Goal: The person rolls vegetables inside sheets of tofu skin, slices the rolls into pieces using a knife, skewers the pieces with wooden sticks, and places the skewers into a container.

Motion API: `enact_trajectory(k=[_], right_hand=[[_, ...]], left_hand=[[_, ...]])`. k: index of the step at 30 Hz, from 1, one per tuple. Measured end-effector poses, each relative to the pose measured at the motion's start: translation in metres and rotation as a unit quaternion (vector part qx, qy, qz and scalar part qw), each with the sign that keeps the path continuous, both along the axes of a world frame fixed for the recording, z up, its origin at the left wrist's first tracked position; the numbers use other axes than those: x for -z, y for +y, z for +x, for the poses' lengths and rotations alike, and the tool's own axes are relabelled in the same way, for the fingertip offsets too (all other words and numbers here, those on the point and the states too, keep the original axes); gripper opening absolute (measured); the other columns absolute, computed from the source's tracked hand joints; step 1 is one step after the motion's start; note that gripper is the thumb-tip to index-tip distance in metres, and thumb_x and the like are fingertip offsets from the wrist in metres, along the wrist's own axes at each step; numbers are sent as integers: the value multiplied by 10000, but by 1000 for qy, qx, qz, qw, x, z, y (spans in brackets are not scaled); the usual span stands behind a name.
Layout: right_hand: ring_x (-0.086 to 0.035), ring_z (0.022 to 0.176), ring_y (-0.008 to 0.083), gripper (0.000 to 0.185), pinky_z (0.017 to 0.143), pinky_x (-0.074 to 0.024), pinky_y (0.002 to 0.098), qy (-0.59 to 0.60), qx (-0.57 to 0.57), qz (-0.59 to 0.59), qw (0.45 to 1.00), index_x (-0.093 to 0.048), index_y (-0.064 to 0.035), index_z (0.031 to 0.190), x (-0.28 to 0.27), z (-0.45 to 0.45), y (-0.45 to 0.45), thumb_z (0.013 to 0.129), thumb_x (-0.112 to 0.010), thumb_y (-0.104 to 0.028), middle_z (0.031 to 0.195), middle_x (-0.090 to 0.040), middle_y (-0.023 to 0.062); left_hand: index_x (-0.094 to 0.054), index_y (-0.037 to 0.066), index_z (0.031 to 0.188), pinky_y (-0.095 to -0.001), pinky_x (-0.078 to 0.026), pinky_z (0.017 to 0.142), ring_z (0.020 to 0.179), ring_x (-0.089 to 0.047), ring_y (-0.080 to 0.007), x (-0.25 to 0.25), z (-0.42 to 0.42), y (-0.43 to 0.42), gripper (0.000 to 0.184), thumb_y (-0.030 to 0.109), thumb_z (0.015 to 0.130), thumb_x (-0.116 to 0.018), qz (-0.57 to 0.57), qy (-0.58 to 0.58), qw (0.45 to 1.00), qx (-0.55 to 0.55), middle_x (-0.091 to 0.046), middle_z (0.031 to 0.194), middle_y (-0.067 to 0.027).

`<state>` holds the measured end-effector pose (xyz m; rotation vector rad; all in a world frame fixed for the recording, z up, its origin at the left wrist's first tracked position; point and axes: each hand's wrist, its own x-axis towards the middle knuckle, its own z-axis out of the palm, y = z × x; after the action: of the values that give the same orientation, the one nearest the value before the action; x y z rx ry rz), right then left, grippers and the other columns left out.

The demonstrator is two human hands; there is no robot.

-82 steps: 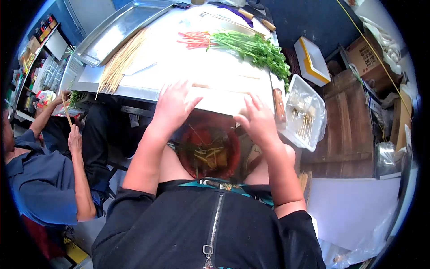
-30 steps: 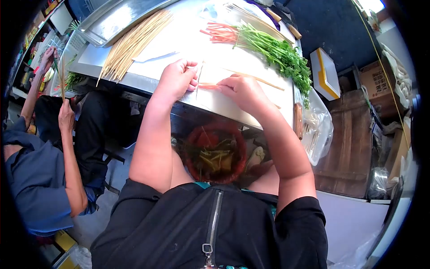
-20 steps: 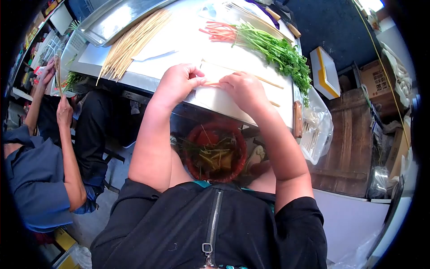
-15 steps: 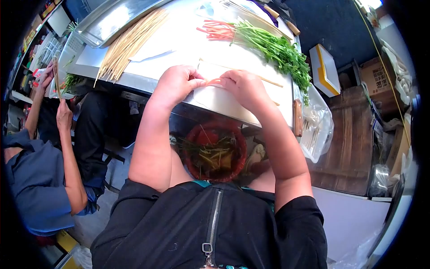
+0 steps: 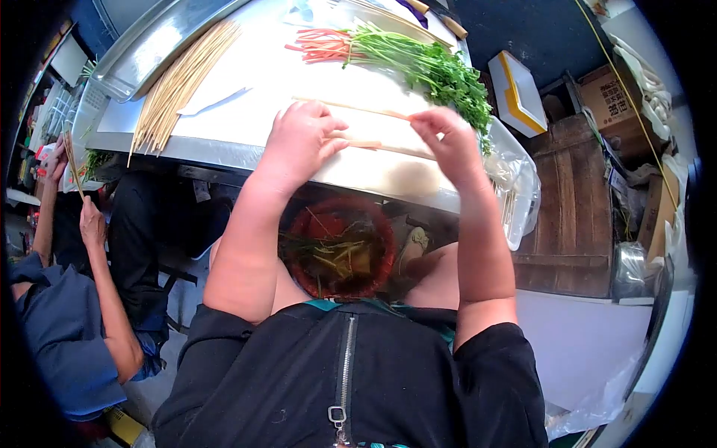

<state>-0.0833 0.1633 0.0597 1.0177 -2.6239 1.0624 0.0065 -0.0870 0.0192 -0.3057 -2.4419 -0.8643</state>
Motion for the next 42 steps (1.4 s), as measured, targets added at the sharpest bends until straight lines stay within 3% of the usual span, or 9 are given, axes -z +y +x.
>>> enact_trajectory(k=[1,2,4,19,23,28,30,35,42], right_hand=[[-624,832,290,104,764,-509,376,-22,-17,9,1000,-735,-63,937,11,5,1,861,-709,-128,865,-670,116],[-624,858,296,110,785,-503,395,22,-20,28,999,-745,-75,918,28,8,2,825,-725,-130,869,-671,100],[-619,867,287,107,803,-493,395,126,-19,62,990,-754,-97,893,32,21,-1,797,-737,-139,849,-665,81],[-617,841,285,88,792,-493,390,175,18,75,981,-754,-102,870,36,29,7,792,-713,-106,865,-685,64],[-617,864,314,155,761,-498,411,219,174,-8,960,-733,-61,991,11,12,50,862,-692,-136,910,-689,115],[-629,883,307,172,825,-507,396,115,135,42,983,-738,-84,1007,19,16,58,843,-703,-120,925,-692,102],[-608,961,291,146,856,-489,380,126,108,74,983,-755,-98,968,26,24,49,828,-724,-120,976,-683,88],[-614,910,296,85,837,-485,403,123,99,113,981,-751,-108,867,30,30,49,791,-733,-141,895,-685,78],[-606,907,303,133,798,-493,409,136,100,117,979,-756,-84,939,4,-7,41,839,-721,-163,908,-692,111]], left_hand=[[-740,90,895,-400,-467,837,908,-602,-278,-1,-1,6,171,156,743,-781,-18,-7,1000,3,-629,877,-64],[-743,104,879,-409,-457,848,907,-601,-276,0,-2,10,168,165,728,-788,-36,-14,999,5,-629,873,-49],[-745,131,853,-399,-451,842,907,-603,-261,-1,-4,13,138,168,727,-786,-40,-9,999,8,-628,867,-27],[-738,119,844,-399,-432,883,937,-593,-254,-5,0,14,97,172,766,-757,-102,-21,995,1,-624,864,-28],[-746,147,839,-409,-439,874,921,-604,-252,-4,-2,21,105,185,743,-760,-61,-10,998,6,-629,854,-22],[-735,110,847,-395,-444,852,907,-601,-254,3,-11,41,99,160,765,-757,-50,4,996,71,-632,862,-28],[-729,113,833,-398,-446,839,901,-600,-254,7,-14,47,83,154,766,-756,-64,23,996,65,-628,854,-26],[-719,114,814,-404,-443,841,903,-596,-261,7,-14,53,68,154,769,-751,-60,26,996,66,-619,852,-30],[-689,98,804,-418,-438,856,911,-589,-278,9,-13,54,61,153,800,-716,-78,39,995,46,-613,873,-42]])
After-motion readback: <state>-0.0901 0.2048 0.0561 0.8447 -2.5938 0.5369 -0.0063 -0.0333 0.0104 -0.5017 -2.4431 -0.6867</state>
